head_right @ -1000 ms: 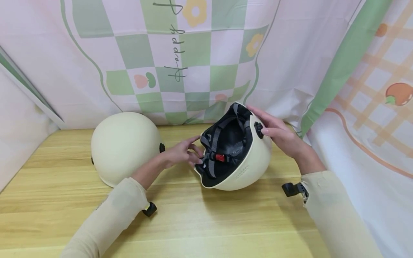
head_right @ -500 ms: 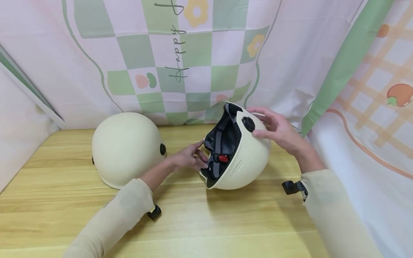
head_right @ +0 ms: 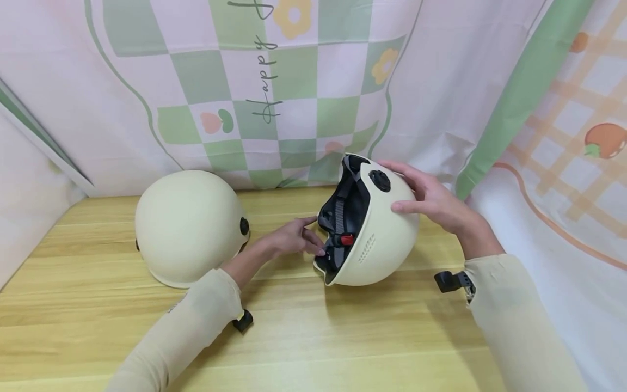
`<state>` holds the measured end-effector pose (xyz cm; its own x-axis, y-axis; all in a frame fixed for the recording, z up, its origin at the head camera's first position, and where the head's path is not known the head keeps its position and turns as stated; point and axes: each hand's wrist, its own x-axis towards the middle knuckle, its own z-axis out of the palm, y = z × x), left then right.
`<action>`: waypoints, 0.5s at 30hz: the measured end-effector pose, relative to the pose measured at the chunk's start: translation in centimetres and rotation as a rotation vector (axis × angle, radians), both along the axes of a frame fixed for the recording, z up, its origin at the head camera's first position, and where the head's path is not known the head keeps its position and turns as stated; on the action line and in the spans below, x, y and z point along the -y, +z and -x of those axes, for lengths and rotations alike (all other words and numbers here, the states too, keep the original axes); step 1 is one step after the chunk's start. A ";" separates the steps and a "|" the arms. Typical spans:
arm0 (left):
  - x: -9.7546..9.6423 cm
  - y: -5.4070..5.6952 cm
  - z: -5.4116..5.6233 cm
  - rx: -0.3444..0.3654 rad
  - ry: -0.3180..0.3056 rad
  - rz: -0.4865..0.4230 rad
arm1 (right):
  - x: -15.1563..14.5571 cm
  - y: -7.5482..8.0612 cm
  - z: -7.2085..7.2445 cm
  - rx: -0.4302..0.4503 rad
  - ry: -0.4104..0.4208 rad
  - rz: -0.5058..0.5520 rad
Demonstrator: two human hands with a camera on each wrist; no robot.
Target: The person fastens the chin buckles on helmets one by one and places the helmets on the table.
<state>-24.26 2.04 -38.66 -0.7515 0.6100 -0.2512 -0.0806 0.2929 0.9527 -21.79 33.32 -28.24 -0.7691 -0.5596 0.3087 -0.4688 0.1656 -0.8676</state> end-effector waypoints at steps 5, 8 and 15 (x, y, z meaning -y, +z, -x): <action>0.4 0.4 0.1 -0.007 0.011 0.009 | 0.4 0.3 -0.1 -0.017 -0.026 0.011; 0.9 0.9 0.0 -0.058 0.059 0.023 | 0.7 0.4 -0.1 -0.012 -0.019 0.016; 1.3 3.6 -0.5 -0.269 0.191 -0.066 | 0.9 0.6 -0.4 0.000 -0.012 -0.015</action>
